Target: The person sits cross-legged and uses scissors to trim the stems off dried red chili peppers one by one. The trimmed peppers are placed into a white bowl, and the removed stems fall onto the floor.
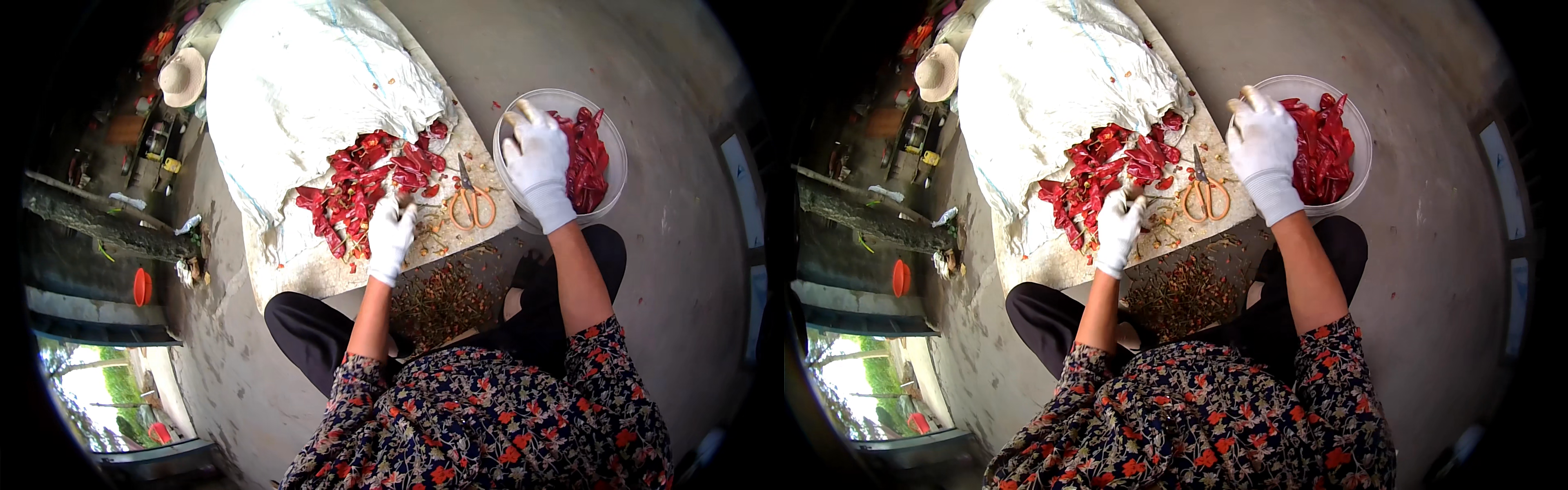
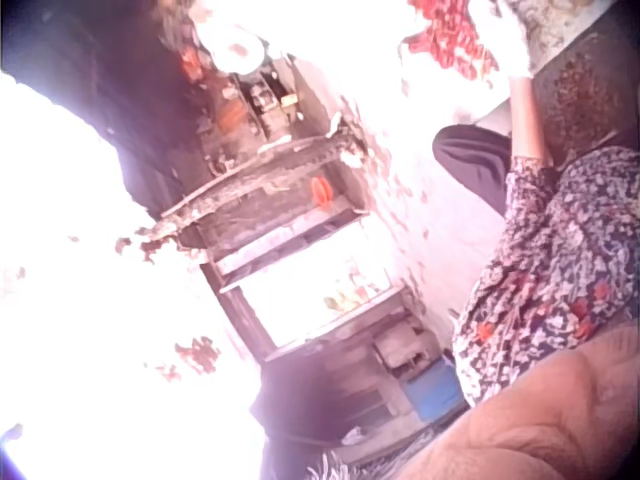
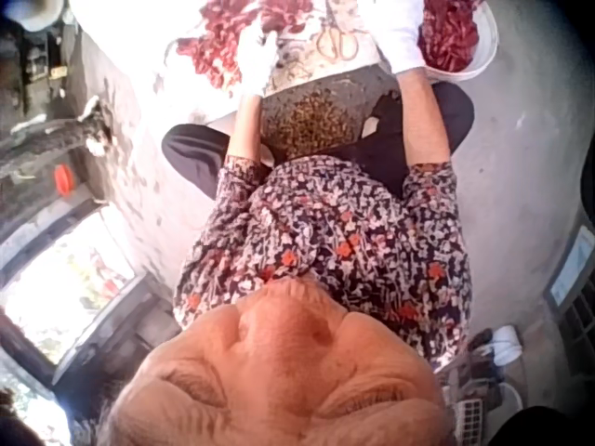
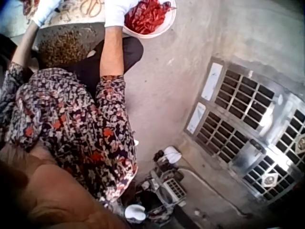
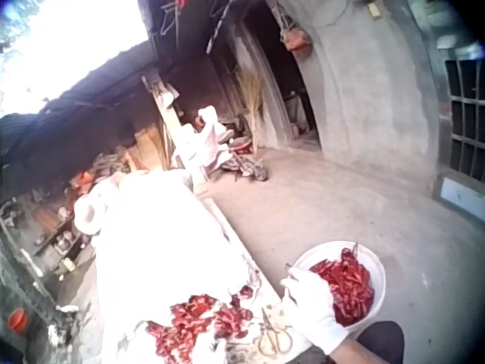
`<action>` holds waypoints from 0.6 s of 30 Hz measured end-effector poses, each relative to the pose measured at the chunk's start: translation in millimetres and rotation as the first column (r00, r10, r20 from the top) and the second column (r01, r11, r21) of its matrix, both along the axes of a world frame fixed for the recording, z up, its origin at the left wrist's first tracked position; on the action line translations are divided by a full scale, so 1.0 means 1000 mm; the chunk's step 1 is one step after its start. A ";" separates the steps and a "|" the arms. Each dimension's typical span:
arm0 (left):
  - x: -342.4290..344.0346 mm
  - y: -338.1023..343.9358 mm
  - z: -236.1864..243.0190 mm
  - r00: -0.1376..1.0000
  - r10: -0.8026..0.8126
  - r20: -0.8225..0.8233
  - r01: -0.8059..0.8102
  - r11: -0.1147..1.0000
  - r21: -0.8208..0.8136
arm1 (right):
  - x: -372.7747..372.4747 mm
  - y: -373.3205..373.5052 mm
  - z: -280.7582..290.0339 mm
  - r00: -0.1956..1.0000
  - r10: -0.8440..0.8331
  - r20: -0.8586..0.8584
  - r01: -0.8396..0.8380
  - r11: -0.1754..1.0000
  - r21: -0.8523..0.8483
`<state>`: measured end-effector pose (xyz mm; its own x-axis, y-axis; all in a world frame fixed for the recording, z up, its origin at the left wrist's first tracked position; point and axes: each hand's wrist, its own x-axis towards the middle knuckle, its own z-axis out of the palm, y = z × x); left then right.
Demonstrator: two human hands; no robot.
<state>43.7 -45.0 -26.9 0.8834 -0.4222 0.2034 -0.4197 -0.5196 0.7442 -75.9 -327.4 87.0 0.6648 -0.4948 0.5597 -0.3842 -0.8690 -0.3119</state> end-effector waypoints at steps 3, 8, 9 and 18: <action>0.023 -0.038 0.018 0.903 0.076 0.422 -0.148 0.979 0.141 | 0.005 0.013 -0.012 0.982 0.186 0.043 -0.190 0.967 0.170; 0.065 -0.053 0.019 0.949 -0.061 0.308 -0.122 0.832 0.541 | 0.021 0.033 -0.018 0.941 0.336 -0.038 -0.315 0.913 0.259; 0.066 -0.052 0.017 0.939 -0.078 0.336 -0.108 0.858 0.502 | 0.022 0.035 -0.022 0.938 0.346 0.004 -0.337 0.911 0.236; 0.021 0.009 0.021 0.975 0.194 -0.110 -0.216 0.947 -0.239 | 0.033 0.074 -0.052 0.822 0.565 -0.070 -0.454 0.725 0.518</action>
<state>64.3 -35.9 -6.0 0.9639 -0.1758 0.2000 -0.2541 -0.3825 0.8883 -42.6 -253.5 35.3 0.9634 -0.2035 0.1745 -0.0281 -0.7239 -0.6894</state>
